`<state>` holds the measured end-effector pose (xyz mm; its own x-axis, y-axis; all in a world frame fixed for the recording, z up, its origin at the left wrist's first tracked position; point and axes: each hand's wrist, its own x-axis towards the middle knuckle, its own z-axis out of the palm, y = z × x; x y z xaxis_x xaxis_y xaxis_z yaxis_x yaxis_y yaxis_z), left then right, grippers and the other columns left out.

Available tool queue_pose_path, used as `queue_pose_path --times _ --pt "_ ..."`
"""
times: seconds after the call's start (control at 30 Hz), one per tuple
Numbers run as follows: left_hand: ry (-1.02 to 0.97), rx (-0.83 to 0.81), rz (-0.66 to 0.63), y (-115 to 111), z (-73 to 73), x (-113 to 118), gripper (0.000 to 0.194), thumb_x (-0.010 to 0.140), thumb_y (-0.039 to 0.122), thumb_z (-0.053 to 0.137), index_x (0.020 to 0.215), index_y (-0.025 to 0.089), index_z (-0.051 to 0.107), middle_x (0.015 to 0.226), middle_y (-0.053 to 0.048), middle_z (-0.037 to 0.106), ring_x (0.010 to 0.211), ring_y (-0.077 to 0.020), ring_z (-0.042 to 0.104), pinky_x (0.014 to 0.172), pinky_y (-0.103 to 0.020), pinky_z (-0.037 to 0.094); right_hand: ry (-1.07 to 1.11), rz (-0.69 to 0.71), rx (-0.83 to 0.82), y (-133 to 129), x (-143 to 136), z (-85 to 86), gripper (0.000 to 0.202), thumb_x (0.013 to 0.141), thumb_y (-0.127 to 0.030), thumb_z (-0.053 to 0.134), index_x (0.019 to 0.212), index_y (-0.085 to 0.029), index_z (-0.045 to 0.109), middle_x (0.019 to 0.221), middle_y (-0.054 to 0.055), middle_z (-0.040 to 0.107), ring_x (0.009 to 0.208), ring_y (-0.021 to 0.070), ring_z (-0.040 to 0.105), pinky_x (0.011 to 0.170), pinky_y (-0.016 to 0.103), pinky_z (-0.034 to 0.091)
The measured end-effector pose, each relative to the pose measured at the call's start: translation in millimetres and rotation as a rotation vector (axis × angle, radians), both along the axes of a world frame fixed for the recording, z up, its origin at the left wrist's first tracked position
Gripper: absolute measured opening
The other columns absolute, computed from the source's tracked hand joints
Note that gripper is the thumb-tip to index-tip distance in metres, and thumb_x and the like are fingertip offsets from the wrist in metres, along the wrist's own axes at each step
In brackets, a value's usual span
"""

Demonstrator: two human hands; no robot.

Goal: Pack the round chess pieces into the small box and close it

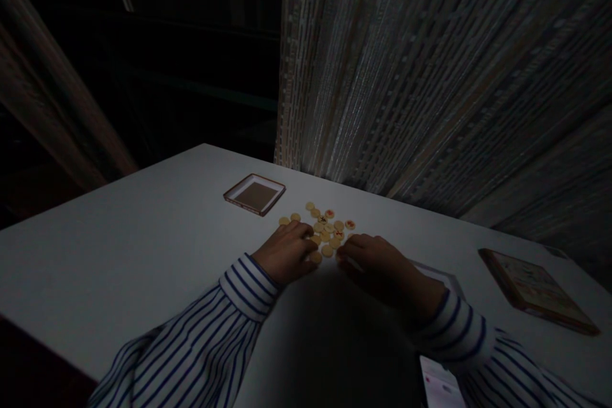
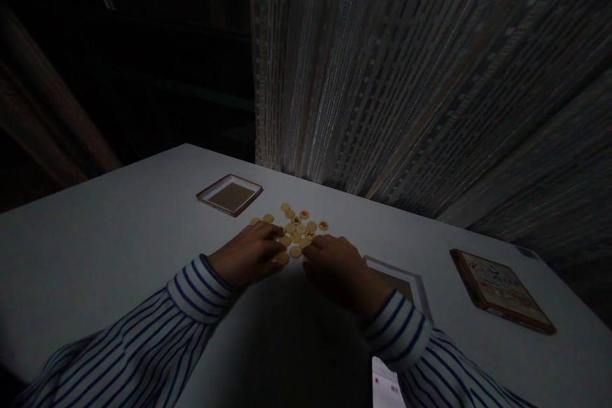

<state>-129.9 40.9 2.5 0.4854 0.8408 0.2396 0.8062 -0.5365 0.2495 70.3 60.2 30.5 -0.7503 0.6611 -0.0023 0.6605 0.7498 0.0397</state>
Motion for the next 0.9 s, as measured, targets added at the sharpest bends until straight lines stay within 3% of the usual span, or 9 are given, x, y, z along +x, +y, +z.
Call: queue_pose_path --times 0.53,0.9 --pt "0.028 0.021 -0.003 4.1 -11.0 4.8 0.020 0.076 0.031 0.056 0.084 0.016 0.066 0.106 -0.010 0.053 0.096 -0.0238 0.046 0.082 -0.038 0.038 0.072 0.064 0.068 4.0 -4.9 -5.4 0.018 0.081 -0.018 0.045 0.093 -0.016 0.059 0.085 0.007 0.060 0.078 0.0165 0.054 0.065 0.029 0.037" --pt "-0.060 0.012 -0.033 0.9 4.9 5.8 0.017 0.079 0.027 0.052 0.082 0.014 0.063 0.089 -0.008 0.056 0.085 -0.0192 0.047 0.077 -0.034 0.038 0.056 0.023 0.090 4.1 -4.0 -5.7 0.019 0.082 -0.022 0.045 0.094 -0.018 0.059 0.085 0.007 0.061 0.078 0.0166 0.055 0.066 0.030 0.038"
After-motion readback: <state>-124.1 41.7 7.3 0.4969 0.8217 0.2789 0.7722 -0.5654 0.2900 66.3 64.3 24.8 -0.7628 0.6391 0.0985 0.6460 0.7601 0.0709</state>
